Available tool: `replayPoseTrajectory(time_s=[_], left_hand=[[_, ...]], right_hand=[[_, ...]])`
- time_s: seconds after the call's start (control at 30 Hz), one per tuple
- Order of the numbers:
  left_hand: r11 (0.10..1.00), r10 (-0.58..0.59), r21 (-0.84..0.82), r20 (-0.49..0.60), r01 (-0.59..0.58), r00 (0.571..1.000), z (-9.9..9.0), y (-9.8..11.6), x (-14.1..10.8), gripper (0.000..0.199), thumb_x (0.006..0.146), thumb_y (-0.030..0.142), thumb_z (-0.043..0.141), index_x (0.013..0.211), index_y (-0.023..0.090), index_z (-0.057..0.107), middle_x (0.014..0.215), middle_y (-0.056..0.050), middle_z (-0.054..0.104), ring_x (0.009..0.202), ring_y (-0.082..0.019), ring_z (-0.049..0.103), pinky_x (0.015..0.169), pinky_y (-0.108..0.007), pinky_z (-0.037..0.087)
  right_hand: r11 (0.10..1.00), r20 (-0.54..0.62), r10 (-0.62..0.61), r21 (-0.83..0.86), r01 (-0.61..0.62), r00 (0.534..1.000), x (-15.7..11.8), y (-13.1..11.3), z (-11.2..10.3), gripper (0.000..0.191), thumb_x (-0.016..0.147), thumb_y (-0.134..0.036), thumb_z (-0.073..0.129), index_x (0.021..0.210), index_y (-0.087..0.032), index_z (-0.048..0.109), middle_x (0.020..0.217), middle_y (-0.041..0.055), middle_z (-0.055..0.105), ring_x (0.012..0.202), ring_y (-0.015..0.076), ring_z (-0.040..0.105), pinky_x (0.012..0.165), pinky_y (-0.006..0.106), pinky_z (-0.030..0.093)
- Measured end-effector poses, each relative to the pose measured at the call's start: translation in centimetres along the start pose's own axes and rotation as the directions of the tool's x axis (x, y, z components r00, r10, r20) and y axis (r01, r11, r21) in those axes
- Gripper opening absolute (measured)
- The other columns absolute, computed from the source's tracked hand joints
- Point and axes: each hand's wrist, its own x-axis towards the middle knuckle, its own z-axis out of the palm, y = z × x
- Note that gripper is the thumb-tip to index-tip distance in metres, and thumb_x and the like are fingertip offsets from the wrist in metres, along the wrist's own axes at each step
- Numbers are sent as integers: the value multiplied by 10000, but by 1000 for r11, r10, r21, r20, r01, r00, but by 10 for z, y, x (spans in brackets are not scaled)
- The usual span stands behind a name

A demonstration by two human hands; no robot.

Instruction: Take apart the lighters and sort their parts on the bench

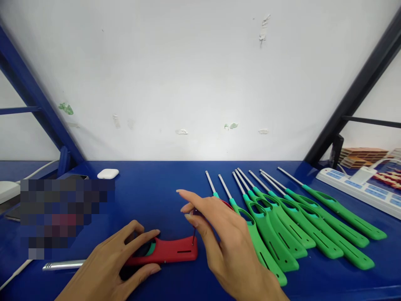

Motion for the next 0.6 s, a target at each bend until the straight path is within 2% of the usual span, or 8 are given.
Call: replayPoseTrajectory(time_s=[0.07,0.13,0.23,0.3,0.37,0.47,0.5,0.6], left_hand=[[1000,4,24,-4,-4,1000,1,-1,0,492,873,470,871,1335,345,759,1104,-47,723,850,-263,795,753,-409,681],[1000,9,29,-1,-9,1000,1,-2,1,479,885,465,863,1339,353,755,1107,-45,720,849,-255,792,752,-394,677],[1000,21,21,5,-21,1000,2,-4,0,436,940,485,808,1354,367,737,1095,-34,710,858,-236,787,765,-368,670],[999,18,26,11,-19,1000,2,-6,-1,431,955,498,790,1361,368,729,1100,-33,705,867,-236,785,773,-366,667],[1000,11,29,23,-12,1000,2,-6,-2,429,965,500,780,1368,368,722,1110,-35,701,876,-236,783,782,-368,665],[1000,16,20,36,-17,999,2,-7,-3,425,985,518,756,1385,384,706,1125,-33,697,889,-227,781,795,-356,662],[1000,16,17,38,-17,999,2,-7,-3,425,990,525,748,1390,390,701,1131,-31,697,894,-226,781,800,-353,662],[1000,12,19,43,-12,999,3,-7,-3,425,989,526,748,1391,395,701,1136,-30,700,906,-230,783,807,-358,663]], right_hand=[[999,-36,-30,-18,29,999,1,0,1,328,1080,-171,619,1367,-321,668,1015,-64,793,876,72,753,842,135,588],[996,-62,-84,-47,81,995,1,0,2,271,1050,-165,676,1287,-295,697,1007,-52,802,874,89,755,849,159,592],[989,-51,-127,-86,122,991,0,2,1,409,1065,-88,584,1419,-275,664,1266,24,782,1134,136,742,968,224,595],[993,-35,-109,-59,107,993,-1,3,1,530,1064,-20,507,1512,-285,609,1356,39,744,1213,128,715,999,225,591],[996,-43,-93,-17,92,995,-1,4,1,528,1057,-9,527,1486,-299,633,1227,23,758,1064,100,737,910,186,607],[996,-81,-86,-39,83,993,-1,3,0,387,1043,-84,638,1355,-293,730,1002,9,693,845,97,692,740,170,609],[995,-79,-82,-57,78,993,-1,2,0,366,1046,-99,638,1344,-286,739,1013,19,682,852,103,689,731,176,611],[997,-15,-79,-24,79,997,0,-1,-2,429,1073,-64,521,1406,-270,695,1212,64,715,1028,125,730,808,193,629]])
